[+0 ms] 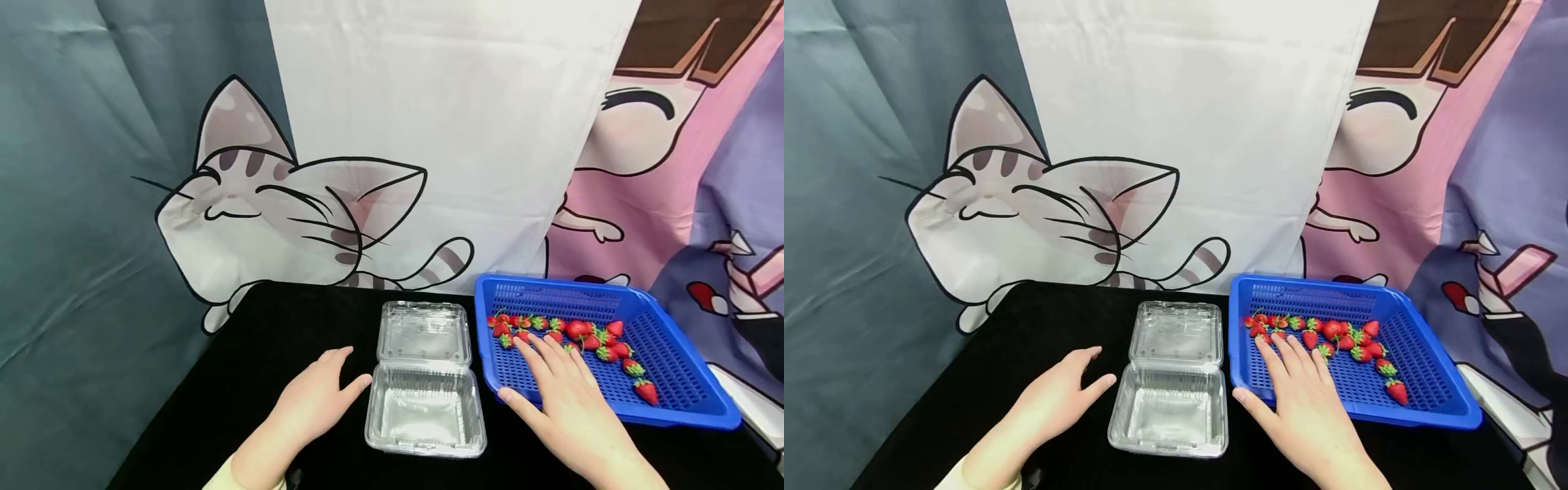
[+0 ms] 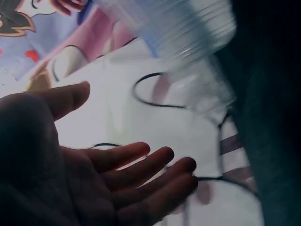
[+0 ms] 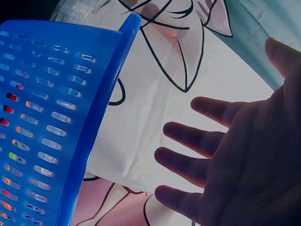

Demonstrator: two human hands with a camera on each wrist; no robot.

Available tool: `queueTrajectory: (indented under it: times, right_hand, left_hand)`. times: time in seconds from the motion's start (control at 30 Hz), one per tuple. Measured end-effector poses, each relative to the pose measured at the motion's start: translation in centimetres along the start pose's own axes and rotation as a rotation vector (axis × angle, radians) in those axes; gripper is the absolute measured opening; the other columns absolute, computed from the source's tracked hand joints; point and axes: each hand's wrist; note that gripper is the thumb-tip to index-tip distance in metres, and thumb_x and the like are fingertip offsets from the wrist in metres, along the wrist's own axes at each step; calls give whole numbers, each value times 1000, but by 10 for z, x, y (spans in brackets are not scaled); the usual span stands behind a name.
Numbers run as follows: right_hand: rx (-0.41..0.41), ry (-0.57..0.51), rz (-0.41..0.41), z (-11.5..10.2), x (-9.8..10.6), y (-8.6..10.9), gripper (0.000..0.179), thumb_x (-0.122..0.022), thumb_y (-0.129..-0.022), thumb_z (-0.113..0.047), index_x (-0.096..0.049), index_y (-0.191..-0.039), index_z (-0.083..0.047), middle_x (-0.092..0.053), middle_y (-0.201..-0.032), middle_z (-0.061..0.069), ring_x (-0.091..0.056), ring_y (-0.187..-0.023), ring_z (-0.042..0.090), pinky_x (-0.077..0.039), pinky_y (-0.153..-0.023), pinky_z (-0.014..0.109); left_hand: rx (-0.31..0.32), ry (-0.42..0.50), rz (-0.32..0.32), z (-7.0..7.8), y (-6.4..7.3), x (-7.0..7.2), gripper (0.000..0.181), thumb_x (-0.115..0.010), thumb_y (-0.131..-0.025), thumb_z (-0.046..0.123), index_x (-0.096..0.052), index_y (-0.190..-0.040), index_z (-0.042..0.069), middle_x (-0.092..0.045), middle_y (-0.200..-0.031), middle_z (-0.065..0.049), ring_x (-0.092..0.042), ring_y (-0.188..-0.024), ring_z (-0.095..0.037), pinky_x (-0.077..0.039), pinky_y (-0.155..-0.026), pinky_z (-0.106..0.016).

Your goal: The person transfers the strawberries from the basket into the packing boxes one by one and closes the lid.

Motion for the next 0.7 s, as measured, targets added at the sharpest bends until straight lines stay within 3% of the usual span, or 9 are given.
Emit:
queueTrajectory:
  times: [0.1,0.2,0.3,0.33,0.47,0.7]
  right_hand:
    - [1,0,11,1,0,1,75,-56,-93,-61,-43,-149,-13,-41,-151,13,-27,-143,40,5,-121,48]
    - [-8,-3,22,1,0,2,74,-57,-93,-60,-43,-149,-14,-43,-150,12,-27,-143,40,2,-121,50]
    - [-26,-9,8,0,0,1,74,-56,-93,-61,-43,-149,-14,-43,-150,12,-27,-143,40,-2,-121,53]
    - [-33,-12,0,0,-1,1,74,-56,-93,-61,-43,-149,-14,-43,-150,12,-27,-143,40,-4,-121,54]
    - [-58,-21,-13,-1,-1,0,74,-54,-93,-61,-43,-149,-14,-44,-150,13,-29,-142,41,-12,-117,61]
    - [-107,-23,2,-2,0,-4,73,-52,-94,-63,-48,-145,-12,-51,-142,17,-39,-135,43,-25,-109,66]
  left_hand:
    - [32,170,-71,-7,-10,-13,67,-58,-93,58,-55,-139,9,-60,-133,-6,-66,-106,-24,-53,-87,-47]
    - [43,478,-200,-15,-18,-29,65,-65,-94,43,-50,-140,0,-60,-129,-13,-67,-91,-22,-59,-70,-42]
    - [77,777,-344,-21,-21,-42,65,-67,-94,27,-41,-142,-8,-56,-124,-19,-66,-87,-24,-60,-59,-41]
    - [77,839,-377,-22,-21,-45,64,-67,-94,24,-40,-141,-9,-55,-120,-19,-66,-88,-24,-60,-59,-41]
    - [84,971,-451,-22,-22,-53,58,-66,-94,16,-39,-138,-9,-58,-106,-16,-64,-84,-23,-60,-57,-41]
    - [90,1043,-470,-23,-27,-57,56,-67,-91,13,-39,-136,-7,-62,-104,-16,-65,-83,-22,-61,-61,-41]
Point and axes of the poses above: each hand's wrist, its own y-axis away from the middle knuckle, its own x-axis out of the back of the hand, z = x × y
